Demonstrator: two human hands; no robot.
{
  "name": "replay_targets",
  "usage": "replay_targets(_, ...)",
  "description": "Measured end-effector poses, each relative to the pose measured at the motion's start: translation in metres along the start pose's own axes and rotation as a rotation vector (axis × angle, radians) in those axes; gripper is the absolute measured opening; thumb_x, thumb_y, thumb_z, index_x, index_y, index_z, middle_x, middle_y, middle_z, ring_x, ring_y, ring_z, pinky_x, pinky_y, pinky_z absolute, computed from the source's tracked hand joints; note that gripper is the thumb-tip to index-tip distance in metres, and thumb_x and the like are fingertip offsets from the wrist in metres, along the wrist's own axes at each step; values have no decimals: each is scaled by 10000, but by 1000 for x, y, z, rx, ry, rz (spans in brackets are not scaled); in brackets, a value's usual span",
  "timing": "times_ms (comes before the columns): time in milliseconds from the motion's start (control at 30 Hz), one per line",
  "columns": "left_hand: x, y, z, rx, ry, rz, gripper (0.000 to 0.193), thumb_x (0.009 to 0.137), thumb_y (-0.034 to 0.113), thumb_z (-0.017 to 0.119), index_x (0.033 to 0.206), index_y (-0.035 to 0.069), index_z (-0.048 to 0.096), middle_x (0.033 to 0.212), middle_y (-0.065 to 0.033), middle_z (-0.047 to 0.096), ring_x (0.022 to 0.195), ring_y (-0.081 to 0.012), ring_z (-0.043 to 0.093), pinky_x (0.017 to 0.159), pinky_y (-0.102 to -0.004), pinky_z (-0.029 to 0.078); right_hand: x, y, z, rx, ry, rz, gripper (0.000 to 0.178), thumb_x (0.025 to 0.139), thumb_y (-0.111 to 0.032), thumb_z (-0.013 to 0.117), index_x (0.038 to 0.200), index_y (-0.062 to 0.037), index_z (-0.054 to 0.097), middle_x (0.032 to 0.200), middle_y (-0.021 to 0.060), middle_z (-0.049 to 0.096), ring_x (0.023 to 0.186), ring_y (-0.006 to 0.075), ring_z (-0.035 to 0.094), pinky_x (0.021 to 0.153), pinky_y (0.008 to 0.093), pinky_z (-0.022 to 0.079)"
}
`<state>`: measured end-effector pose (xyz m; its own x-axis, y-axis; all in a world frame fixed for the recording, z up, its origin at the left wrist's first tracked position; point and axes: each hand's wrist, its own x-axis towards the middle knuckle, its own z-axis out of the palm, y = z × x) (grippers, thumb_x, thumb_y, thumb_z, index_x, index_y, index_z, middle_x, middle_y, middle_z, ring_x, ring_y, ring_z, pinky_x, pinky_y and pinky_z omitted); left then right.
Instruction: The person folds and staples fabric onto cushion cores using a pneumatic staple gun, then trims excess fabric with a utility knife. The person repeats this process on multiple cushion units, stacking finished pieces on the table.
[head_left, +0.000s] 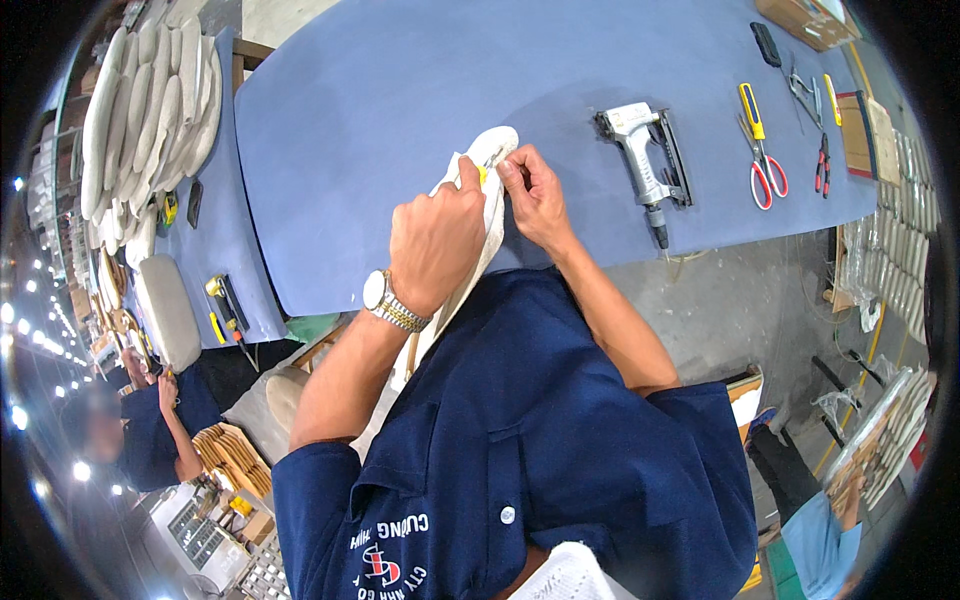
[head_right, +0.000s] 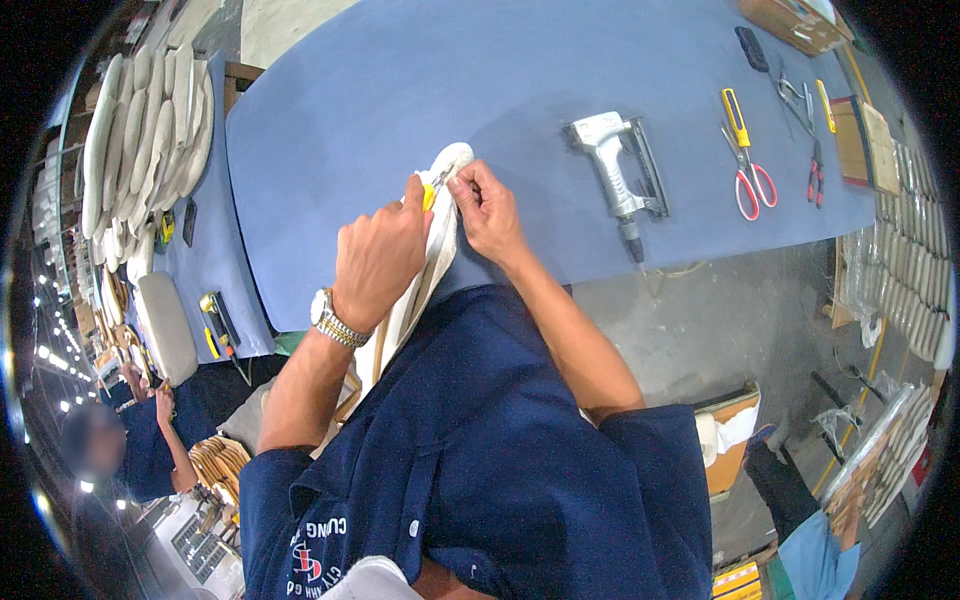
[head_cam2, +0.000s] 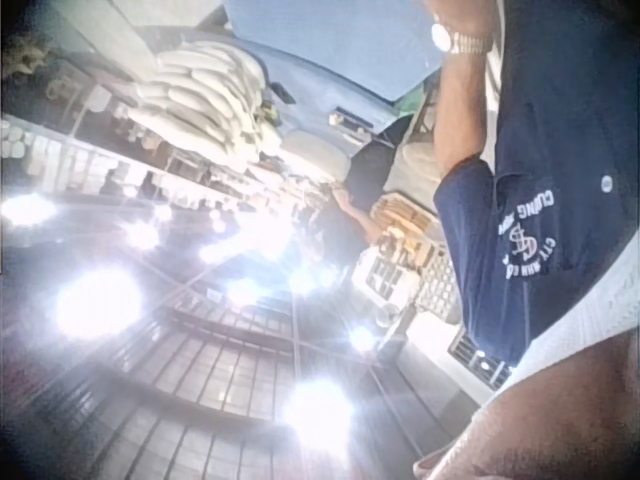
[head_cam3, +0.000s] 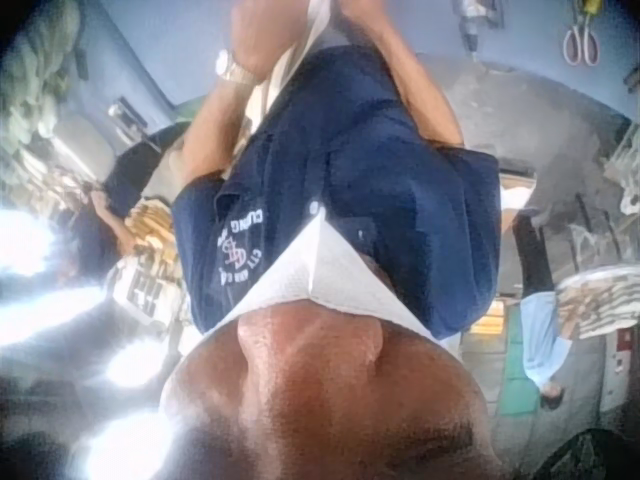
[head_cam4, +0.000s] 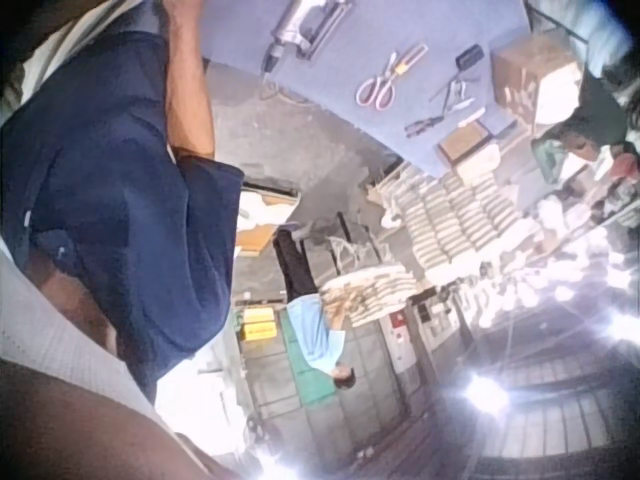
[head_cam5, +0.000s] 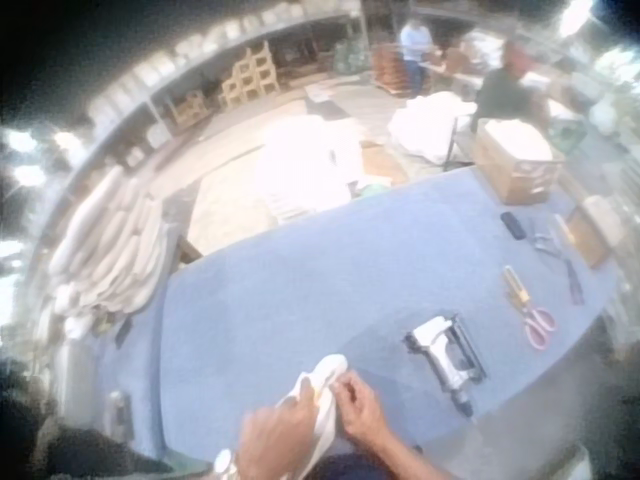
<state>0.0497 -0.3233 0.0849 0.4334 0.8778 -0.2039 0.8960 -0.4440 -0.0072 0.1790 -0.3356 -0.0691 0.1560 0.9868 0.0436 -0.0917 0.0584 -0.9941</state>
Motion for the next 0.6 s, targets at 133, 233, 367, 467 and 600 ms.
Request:
replay_targets(133, 4, -9, 7, 68, 60, 104, 401, 1019, 290, 602, 1303, 7, 596, 640, -105, 677, 559, -300, 698, 465, -425, 520, 0, 1, -3, 4, -8, -13, 226, 1073, -246, 600, 955, -56, 567, 734, -32, 463, 684, 82, 414, 616, 275, 381)
replay_targets(233, 4, -12, 10, 65, 93, 158, 378, 1020, 300, 599, 1251, 1, 606, 628, -107, 673, 555, -293, 697, 459, -429, 515, 2, 6, -5, 0, -23, -8, 222, 1075, -234, 600, 951, -55, 561, 739, -36, 456, 693, 78, 409, 622, 270, 381)
replay_targets(367, 2, -13, 10, 10, 32, 139, 379, 1031, 310, 580, 1240, -6, 593, 639, -124, 678, 561, -314, 696, 467, -448, 517, 1, 5, -7, 19, -30, -65, 240, 1077, -250, 603, 944, -57, 552, 755, -41, 460, 712, 73, 408, 637, 265, 383)
replay_targets(467, 2, -15, 14, -11, -4, 118, 387, 1036, 319, 568, 1247, -5, 582, 646, -133, 679, 576, -328, 698, 477, -459, 520, 3, 6, -10, 18, -67, -41, 252, 1079, -262, 603, 940, -60, 548, 770, -43, 467, 722, 74, 409, 649, 262, 386)
replay_targets(600, -5, -19, 16, -98, -88, 69, 396, 1026, 323, 589, 1251, -2, 572, 666, -145, 688, 611, -339, 708, 497, -462, 532, 5, 10, -14, 17, -90, -19, 260, 1090, -272, 592, 931, -76, 530, 797, -58, 452, 741, 58, 396, 657, 246, 382)
